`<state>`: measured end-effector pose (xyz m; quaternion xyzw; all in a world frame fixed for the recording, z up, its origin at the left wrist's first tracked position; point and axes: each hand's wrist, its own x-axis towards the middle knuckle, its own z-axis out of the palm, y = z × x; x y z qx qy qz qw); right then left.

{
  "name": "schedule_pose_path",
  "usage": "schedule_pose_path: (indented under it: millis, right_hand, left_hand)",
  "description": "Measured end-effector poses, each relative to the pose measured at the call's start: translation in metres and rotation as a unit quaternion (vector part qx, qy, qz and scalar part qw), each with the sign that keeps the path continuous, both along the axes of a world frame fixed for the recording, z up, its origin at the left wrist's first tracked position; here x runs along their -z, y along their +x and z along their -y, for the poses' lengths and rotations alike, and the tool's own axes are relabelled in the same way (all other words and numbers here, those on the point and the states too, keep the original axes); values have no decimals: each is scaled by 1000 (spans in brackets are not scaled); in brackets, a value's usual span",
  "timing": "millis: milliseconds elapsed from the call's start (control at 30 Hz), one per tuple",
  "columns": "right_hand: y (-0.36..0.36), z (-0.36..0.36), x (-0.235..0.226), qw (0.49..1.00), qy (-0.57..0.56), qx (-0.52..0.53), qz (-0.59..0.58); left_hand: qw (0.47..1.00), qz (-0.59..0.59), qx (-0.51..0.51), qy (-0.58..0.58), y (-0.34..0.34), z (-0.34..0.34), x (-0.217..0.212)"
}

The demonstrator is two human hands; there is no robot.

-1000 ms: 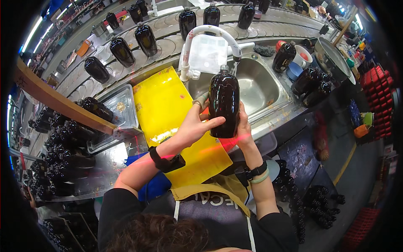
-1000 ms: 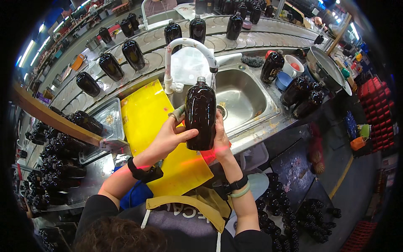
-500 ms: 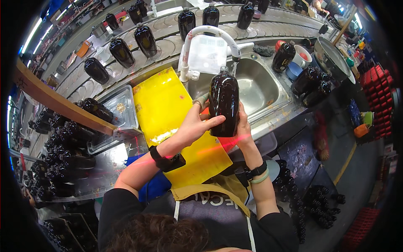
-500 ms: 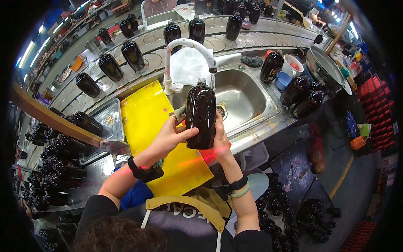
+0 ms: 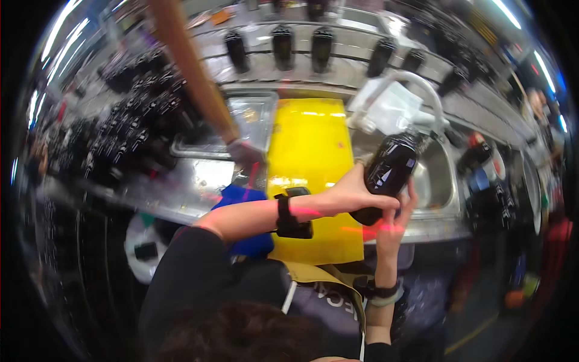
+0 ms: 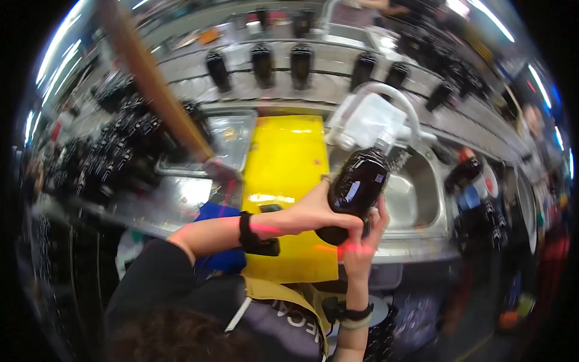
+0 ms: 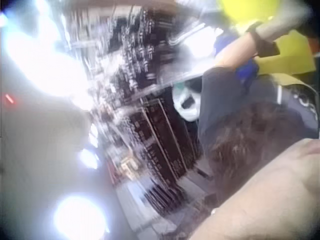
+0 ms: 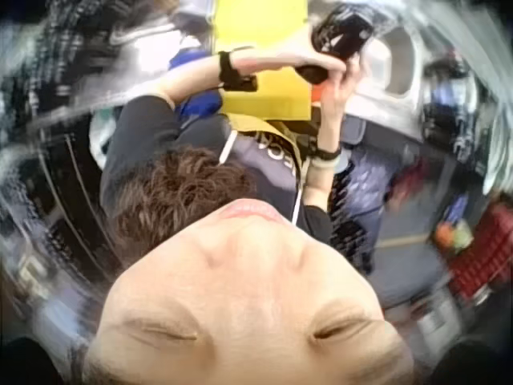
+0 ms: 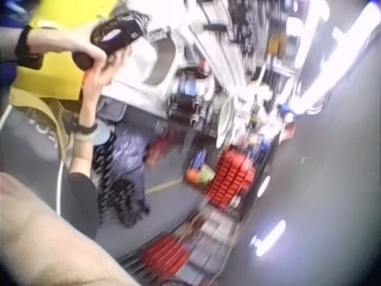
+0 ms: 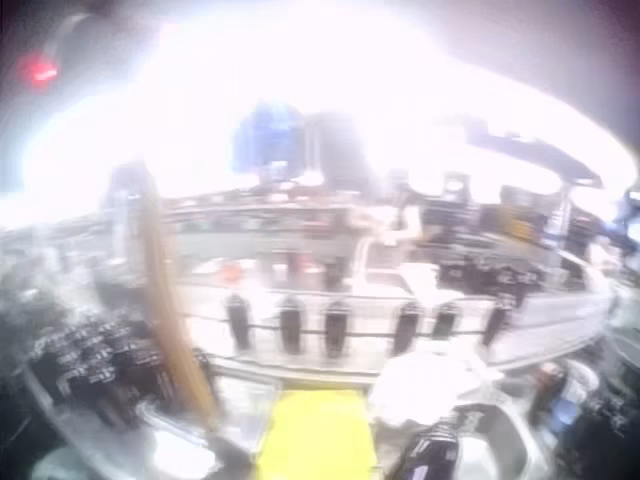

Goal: Washing and checking dark plastic manufacturing bottles under a water faucet in a production line facility.

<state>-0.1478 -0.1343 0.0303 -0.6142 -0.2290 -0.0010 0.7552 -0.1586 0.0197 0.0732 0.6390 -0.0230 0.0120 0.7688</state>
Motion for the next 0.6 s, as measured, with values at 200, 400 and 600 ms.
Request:
schedule_pose_path:
  millis: [200, 400, 600]
  right_hand:
    - [-15, -12, -36, 984, -77, -152, 59]
    - [-11, -33, -26, 989, -119, -89, -23]
    - [-10, -41, -16, 977, -183, -106, 23]
  left_hand:
    - [991, 90, -83, -43, -85, -66, -13]
    - [909, 53, -396, 119, -200, -155, 2]
    - [600, -9, -792, 109, -270, -228, 18]
